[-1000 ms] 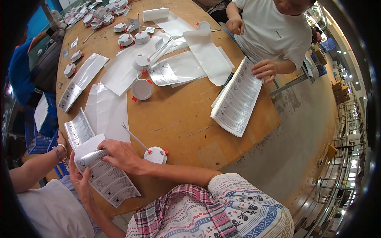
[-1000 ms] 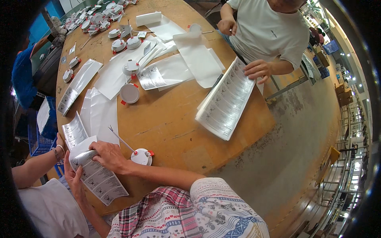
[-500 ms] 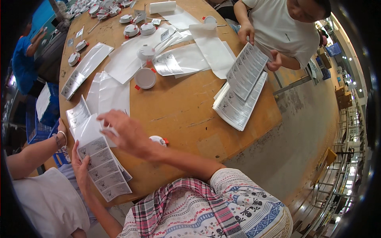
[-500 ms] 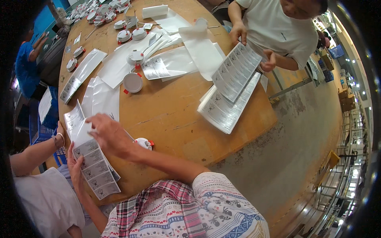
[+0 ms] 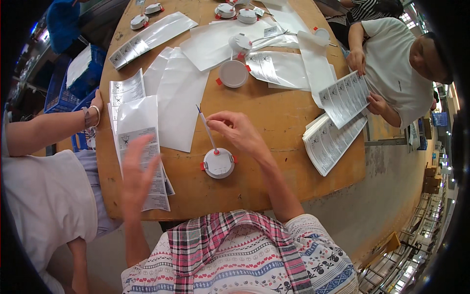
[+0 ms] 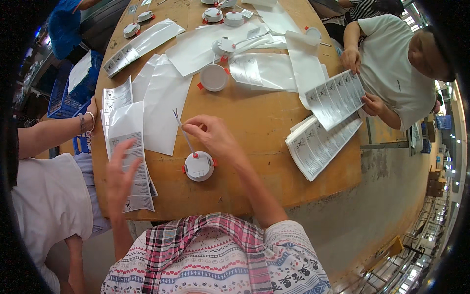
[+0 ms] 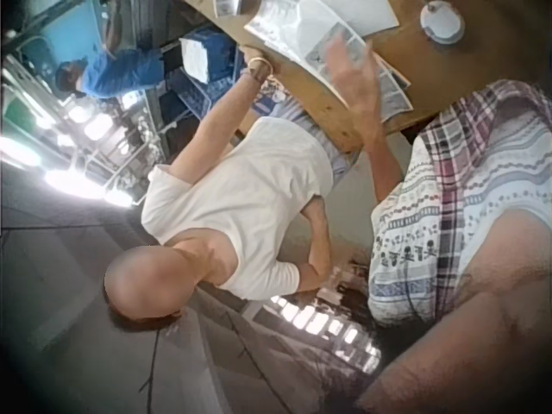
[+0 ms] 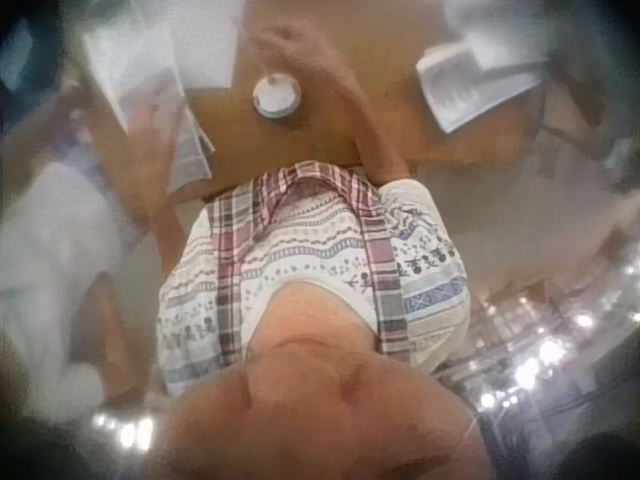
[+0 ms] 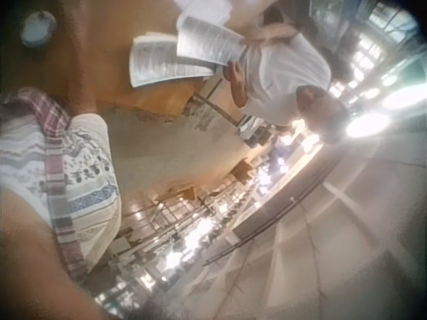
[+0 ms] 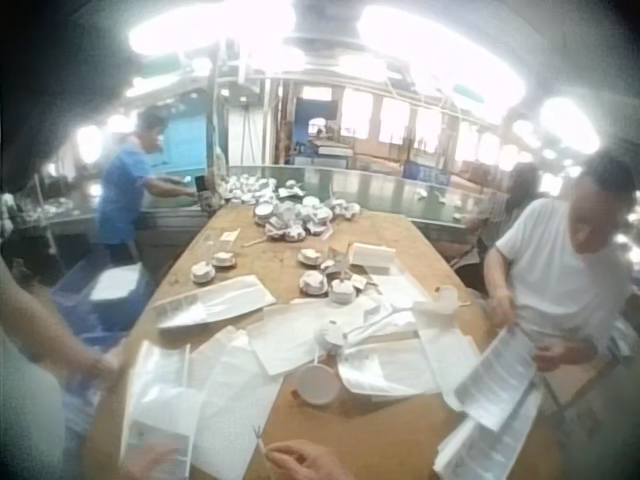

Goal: The person assembles small lighting components by hand, attaching labels or square plastic sheets to circular bases with wiring strips.

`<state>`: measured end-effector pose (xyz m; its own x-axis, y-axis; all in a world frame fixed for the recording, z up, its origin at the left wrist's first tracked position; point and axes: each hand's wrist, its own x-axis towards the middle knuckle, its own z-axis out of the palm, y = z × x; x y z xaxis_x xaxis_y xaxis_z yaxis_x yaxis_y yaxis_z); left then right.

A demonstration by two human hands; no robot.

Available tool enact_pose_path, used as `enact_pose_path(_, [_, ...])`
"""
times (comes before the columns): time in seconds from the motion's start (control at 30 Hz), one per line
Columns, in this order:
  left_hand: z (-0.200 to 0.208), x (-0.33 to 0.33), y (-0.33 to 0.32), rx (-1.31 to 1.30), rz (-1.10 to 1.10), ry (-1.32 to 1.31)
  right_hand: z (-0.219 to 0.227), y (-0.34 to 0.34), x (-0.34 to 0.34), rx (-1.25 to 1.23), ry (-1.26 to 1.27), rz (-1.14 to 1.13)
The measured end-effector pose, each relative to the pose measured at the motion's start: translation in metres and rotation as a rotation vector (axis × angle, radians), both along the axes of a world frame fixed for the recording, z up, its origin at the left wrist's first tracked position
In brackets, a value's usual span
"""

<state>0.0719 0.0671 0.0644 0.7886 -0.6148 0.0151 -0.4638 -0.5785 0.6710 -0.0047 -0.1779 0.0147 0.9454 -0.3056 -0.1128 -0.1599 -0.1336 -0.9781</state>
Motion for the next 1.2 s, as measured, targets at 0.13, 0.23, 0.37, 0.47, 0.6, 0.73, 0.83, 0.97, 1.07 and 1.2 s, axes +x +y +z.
enact_pose_path(0.13, [-0.032, -0.049, -0.051, -0.026, -0.142, -0.073, 0.0, 0.013, 0.007, 0.156, 0.068, 0.153])
enact_pose_path(0.23, [-0.044, -0.05, -0.07, -0.002, -0.253, -0.022, 0.009, 0.013, -0.003, 0.206, -0.007, 0.109])
enact_pose_path(0.37, [-0.031, -0.022, -0.08, -0.076, -0.104, -0.284, 0.024, 0.011, -0.025, -0.134, -0.401, 0.081])
enact_pose_path(0.47, [-0.043, -0.006, -0.089, -0.216, -0.043, -0.175, 0.013, 0.019, -0.042, -0.379, -0.538, 0.116])
enact_pose_path(0.6, [-0.06, 0.007, -0.097, -0.233, -0.217, -0.436, -0.01, 0.029, -0.062, -0.58, -0.513, 0.224])
enact_pose_path(0.73, [-0.067, -0.001, -0.099, -0.192, -0.314, -0.375, -0.027, 0.033, -0.074, -0.641, -0.441, 0.289])
enact_pose_path(0.83, [-0.064, -0.006, -0.094, -0.124, -0.36, -0.387, -0.028, 0.033, -0.077, -0.66, -0.402, 0.305])
enact_pose_path(0.97, [-0.064, -0.005, -0.09, -0.105, -0.366, -0.299, -0.033, 0.036, -0.08, -0.499, -0.363, 0.234])
enact_pose_path(1.07, [-0.068, -0.004, -0.089, -0.113, -0.371, -0.276, -0.037, 0.035, -0.08, -0.627, -0.406, 0.304])
enact_pose_path(1.2, [-0.071, -0.004, -0.089, -0.179, -0.287, -0.251, -0.033, 0.035, -0.078, -0.656, -0.445, 0.275])
